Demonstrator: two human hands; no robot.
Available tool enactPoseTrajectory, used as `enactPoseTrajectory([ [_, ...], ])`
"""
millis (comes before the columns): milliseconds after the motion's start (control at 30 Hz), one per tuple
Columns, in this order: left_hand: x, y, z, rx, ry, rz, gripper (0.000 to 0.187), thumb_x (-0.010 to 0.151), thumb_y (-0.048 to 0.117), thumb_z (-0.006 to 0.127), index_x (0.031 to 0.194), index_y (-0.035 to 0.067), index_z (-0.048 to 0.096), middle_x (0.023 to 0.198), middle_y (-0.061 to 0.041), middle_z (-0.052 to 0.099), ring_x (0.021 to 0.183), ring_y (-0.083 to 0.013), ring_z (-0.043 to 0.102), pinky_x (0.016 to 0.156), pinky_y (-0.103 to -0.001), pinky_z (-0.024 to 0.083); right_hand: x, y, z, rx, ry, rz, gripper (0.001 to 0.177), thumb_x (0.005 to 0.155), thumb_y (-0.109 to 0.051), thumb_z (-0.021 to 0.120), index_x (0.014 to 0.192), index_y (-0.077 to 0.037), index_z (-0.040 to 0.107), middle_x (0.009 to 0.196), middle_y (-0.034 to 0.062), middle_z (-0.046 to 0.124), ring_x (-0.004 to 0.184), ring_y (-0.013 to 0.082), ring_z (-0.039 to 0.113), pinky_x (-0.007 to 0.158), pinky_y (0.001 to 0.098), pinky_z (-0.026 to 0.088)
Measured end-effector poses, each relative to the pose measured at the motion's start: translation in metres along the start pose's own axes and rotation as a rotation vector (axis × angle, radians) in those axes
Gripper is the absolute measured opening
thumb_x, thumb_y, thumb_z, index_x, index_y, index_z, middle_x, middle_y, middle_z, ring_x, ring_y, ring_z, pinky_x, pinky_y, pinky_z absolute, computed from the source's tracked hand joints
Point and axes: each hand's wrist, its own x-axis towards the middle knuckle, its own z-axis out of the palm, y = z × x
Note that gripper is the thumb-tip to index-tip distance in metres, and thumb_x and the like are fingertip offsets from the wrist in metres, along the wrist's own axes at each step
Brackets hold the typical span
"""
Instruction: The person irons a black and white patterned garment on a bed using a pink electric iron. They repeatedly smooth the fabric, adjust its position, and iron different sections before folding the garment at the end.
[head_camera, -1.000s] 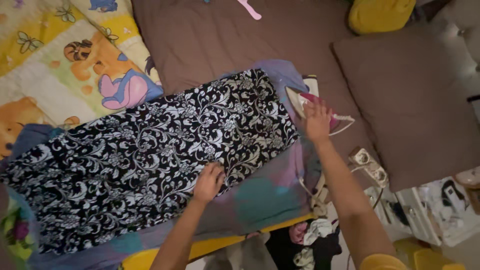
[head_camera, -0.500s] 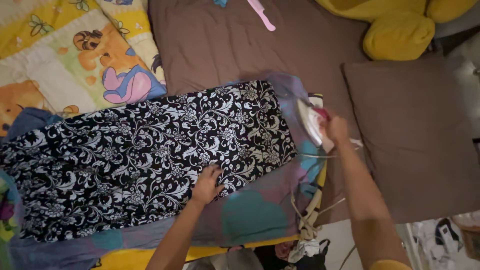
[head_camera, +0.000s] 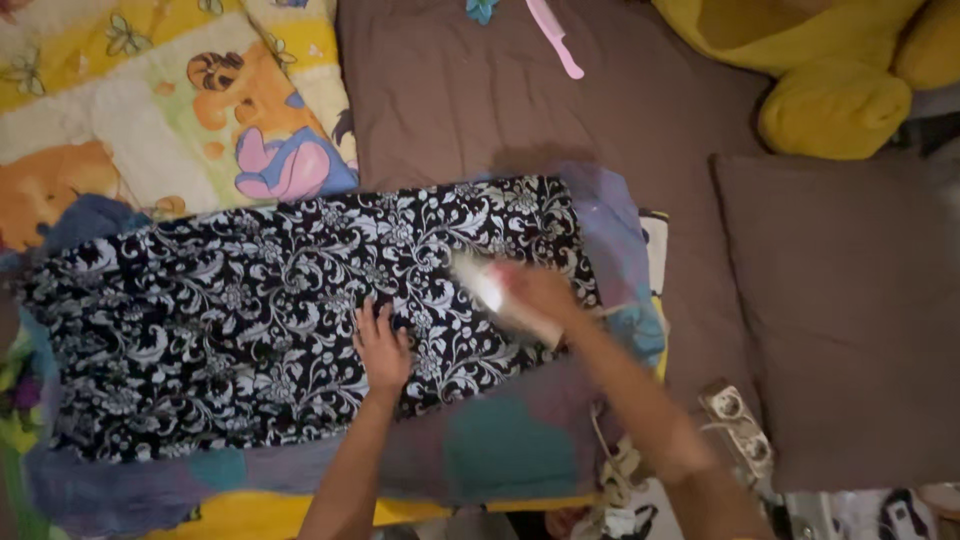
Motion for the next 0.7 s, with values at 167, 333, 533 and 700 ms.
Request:
enactPoseTrajectory([
  [167, 0.021, -0.023, 0.026, -0.022, -0.063, -0.159, 0.061, 0.106, 0.042, 0.045, 0.158, 0.012, 0.038, 0.173, -0.013, 0.02, 0.161, -0.0376, 0.014, 0.121, -0.071, 0.01, -0.015, -0.048, 0.086, -0.454, 0.067, -0.495, 0.043, 0.101, -0.021, 0.047, 0.142, -0.022, 0.059, 0.111, 0.0176, 0.074, 0.079, 0.0262, 0.074, 0.058, 0.0351, 0.062],
  [333, 0.018, -0.033, 0.029, 0.18, -0.262, -0.105, 0.097, 0.09, 0.067, 0.051, 0.162, 0.013, 0.017, 0.171, -0.014, 0.0, 0.156, -0.0377, -0.002, 0.111, -0.078, 0.003, 0.054, 0.004, 0.015, -0.454, -0.02, 0.021, 0.041, 0.1, -0.032, 0.054, 0.136, -0.014, 0.056, 0.107, 0.0164, 0.073, 0.076, 0.0278, 0.075, 0.062, 0.0429, 0.061],
  [533, 0.021, -0.02, 0.037, 0.239, -0.246, -0.085, 0.106, 0.088, 0.067, 0.056, 0.167, 0.015, 0.009, 0.172, -0.021, -0.011, 0.156, -0.0463, -0.009, 0.109, -0.082, 0.0, 0.115, 0.081, -0.055, -0.333, 0.406, 0.123, 0.031, 0.103, -0.038, 0.056, 0.131, -0.028, 0.066, 0.091, 0.0179, 0.074, 0.08, 0.04, 0.071, 0.067, 0.0534, 0.055],
  [700, 0.027, 0.0, 0.036, 0.189, -0.48, -0.15, 0.119, 0.076, 0.078, 0.064, 0.164, 0.023, 0.004, 0.168, -0.018, -0.022, 0.154, -0.0445, -0.02, 0.106, -0.083, -0.004, 0.061, 0.063, -0.005, -0.052, 0.23, 0.033, 0.034, 0.105, -0.041, 0.052, 0.138, -0.038, 0.061, 0.093, 0.0148, 0.076, 0.071, 0.034, 0.076, 0.068, 0.0447, 0.06],
])
